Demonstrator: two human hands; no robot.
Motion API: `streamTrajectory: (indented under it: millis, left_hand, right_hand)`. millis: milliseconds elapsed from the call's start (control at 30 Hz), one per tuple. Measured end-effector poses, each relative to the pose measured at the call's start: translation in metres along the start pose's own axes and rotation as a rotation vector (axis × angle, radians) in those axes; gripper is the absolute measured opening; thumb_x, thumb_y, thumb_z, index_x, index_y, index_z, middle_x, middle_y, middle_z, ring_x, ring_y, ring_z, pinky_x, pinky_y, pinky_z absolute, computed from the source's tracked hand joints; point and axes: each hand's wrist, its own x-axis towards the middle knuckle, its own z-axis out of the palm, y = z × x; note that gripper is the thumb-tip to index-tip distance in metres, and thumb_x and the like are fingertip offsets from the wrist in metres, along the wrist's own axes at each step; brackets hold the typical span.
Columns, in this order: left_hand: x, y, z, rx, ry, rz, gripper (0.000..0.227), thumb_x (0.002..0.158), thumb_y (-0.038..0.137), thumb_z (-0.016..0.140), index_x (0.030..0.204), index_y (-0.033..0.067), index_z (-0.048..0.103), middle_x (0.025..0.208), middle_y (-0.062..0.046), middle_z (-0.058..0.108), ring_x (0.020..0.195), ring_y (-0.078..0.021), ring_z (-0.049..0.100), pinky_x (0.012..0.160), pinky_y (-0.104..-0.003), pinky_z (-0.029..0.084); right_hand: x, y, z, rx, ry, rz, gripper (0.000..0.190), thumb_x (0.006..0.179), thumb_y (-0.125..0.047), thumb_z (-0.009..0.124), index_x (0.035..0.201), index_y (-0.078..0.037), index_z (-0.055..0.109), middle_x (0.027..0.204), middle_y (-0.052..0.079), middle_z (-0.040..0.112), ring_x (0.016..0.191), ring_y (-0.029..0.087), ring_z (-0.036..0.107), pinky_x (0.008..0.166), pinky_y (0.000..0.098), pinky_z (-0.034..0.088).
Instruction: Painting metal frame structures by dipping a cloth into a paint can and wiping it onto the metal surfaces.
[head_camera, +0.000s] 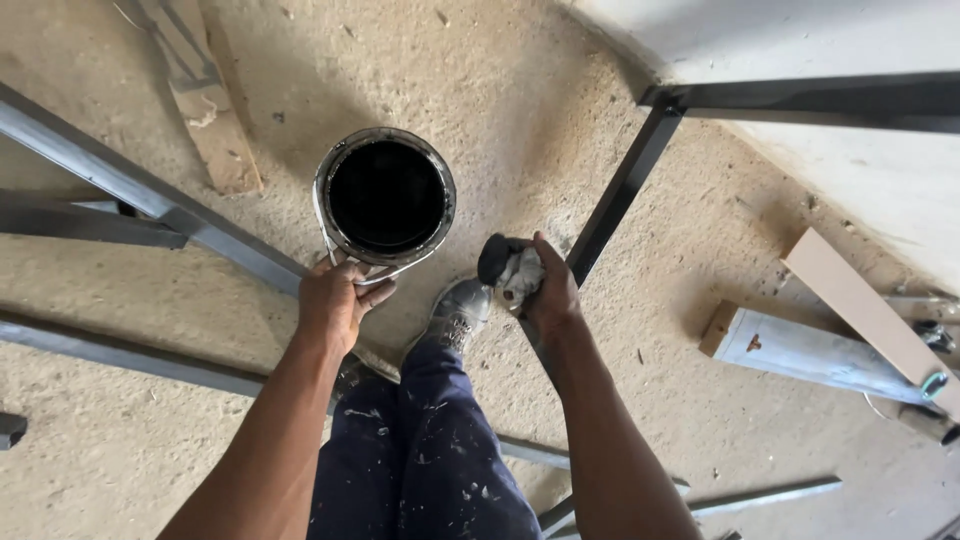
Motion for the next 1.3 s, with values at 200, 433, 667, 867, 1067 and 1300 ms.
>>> streamTrajectory:
  millis: [200,433,667,867,1067,1300]
  left_hand:
    - [0.001,-0.012,0.028,-0.025,-0.009,0.022,0.030,0.083,-0.005,0.053,0.112,0.0031,0.051,0.096,-0.020,0.059,0.097,-0.0578,0.069,0.089,-0.069,0.058]
    - [-0.008,0.005,0.073,0.017,-0.072,0.029,0.029,0.084,-0.002,0.053,0.111,0.0068,0.052,0.098,-0.016,0.059,0.101,-0.0524,0.071,0.093,-0.066,0.058]
    - [0.014,0.008,0.126,0.014,-0.110,0.053,0.035,0.084,0.001,0.058,0.117,0.0113,0.052,0.103,-0.013,0.058,0.100,-0.0463,0.073,0.093,-0.057,0.062]
    - [0.069,-0.005,0.157,-0.011,-0.158,0.022,0.038,0.085,-0.001,0.056,0.122,0.0094,0.055,0.111,-0.012,0.064,0.106,-0.0428,0.074,0.094,-0.052,0.062]
    - [0.060,0.026,0.150,-0.089,-0.162,-0.064,0.052,0.088,0.006,0.064,0.138,0.0135,0.054,0.114,-0.012,0.067,0.107,-0.0357,0.073,0.098,-0.054,0.059]
    - [-0.041,0.070,0.158,-0.223,0.171,-0.146,0.030,0.102,0.020,0.051,0.131,0.0136,0.053,0.135,-0.014,0.063,0.125,-0.0375,0.065,0.110,-0.057,0.049]
  right_hand:
    - [0.059,-0.010,-0.054,-0.097,-0.144,-0.012,0.021,0.090,-0.025,0.079,0.097,-0.005,0.074,0.067,0.012,0.066,0.052,0.024,0.069,0.041,0.0329,0.055]
    - [0.042,-0.081,-0.075,-0.242,-0.140,-0.148,0.027,0.091,-0.016,0.073,0.111,0.001,0.065,0.062,0.015,0.061,0.043,0.016,0.056,0.033,0.0229,0.039]
    - [0.023,-0.116,-0.059,-0.058,-0.063,-0.104,0.048,0.089,-0.013,0.072,0.127,0.007,0.050,0.083,0.013,0.050,0.056,0.019,0.054,0.032,0.0239,0.035]
    - [0.078,-0.107,-0.062,-0.174,-0.114,-0.081,0.022,0.097,-0.015,0.063,0.105,0.005,0.066,0.062,0.018,0.057,0.040,0.021,0.054,0.032,0.0280,0.037]
    - [0.096,-0.133,-0.013,-0.368,-0.068,-0.255,0.039,0.093,-0.020,0.074,0.122,0.000,0.059,0.067,0.013,0.065,0.054,0.017,0.064,0.040,0.0249,0.048]
    - [0.109,-0.151,0.071,-0.858,-0.077,-0.347,0.041,0.092,-0.052,0.070,0.122,-0.025,0.072,0.088,0.006,0.075,0.087,0.023,0.073,0.081,0.0427,0.058]
